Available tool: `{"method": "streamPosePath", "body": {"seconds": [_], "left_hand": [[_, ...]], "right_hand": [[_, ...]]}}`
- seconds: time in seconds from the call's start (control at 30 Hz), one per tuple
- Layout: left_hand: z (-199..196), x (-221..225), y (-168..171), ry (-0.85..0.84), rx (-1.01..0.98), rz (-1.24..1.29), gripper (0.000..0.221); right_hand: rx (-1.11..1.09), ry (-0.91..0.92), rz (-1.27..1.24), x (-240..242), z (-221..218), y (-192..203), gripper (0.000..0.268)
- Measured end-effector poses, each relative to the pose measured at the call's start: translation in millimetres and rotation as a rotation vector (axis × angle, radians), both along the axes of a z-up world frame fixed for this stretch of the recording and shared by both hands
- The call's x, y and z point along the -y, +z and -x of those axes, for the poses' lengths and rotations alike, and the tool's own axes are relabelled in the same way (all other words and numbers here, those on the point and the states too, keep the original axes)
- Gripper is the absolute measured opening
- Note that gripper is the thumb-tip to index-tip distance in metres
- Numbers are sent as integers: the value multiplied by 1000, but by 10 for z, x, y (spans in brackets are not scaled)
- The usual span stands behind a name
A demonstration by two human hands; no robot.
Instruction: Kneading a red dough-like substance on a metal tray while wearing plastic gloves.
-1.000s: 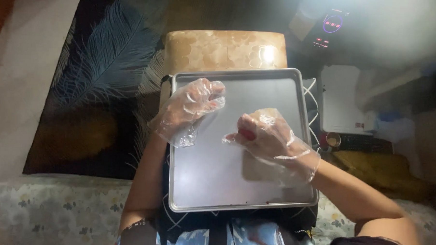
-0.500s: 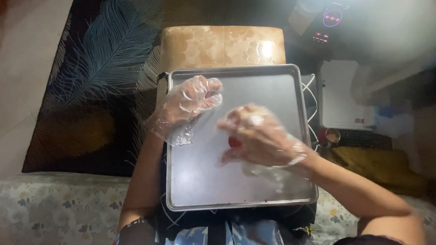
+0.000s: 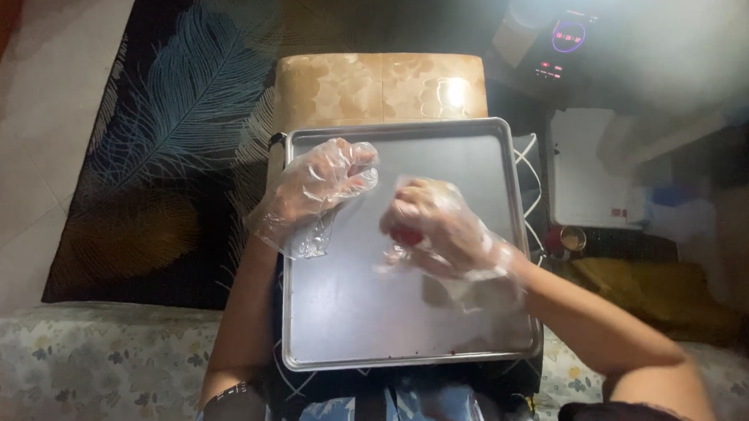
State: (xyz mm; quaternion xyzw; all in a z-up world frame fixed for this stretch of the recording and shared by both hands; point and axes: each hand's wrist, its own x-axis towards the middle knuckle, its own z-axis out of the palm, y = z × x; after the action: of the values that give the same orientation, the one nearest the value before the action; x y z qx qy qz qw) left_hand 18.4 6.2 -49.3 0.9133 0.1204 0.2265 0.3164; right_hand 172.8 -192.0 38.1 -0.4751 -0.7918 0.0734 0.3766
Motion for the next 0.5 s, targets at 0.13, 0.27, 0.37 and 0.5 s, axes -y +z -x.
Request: {"method": "streamPosePath", "body": {"seconds": [0.13,0.27,0.37,0.5], "left_hand": [[20,-106,-201,-87,94,18,25],[-5,-132,-197,-136,136,-5,24],[24,-91,-158,-139,143,-43,23],[18,-63,-67,-137,153,-87,23]], "right_hand": [[-46,32,57,352,60,194,30],[-26,-189,194,534,64,59,23],[125,-268,187,464,240,179,41],[353,-305,193,282,268,-100,33]]}}
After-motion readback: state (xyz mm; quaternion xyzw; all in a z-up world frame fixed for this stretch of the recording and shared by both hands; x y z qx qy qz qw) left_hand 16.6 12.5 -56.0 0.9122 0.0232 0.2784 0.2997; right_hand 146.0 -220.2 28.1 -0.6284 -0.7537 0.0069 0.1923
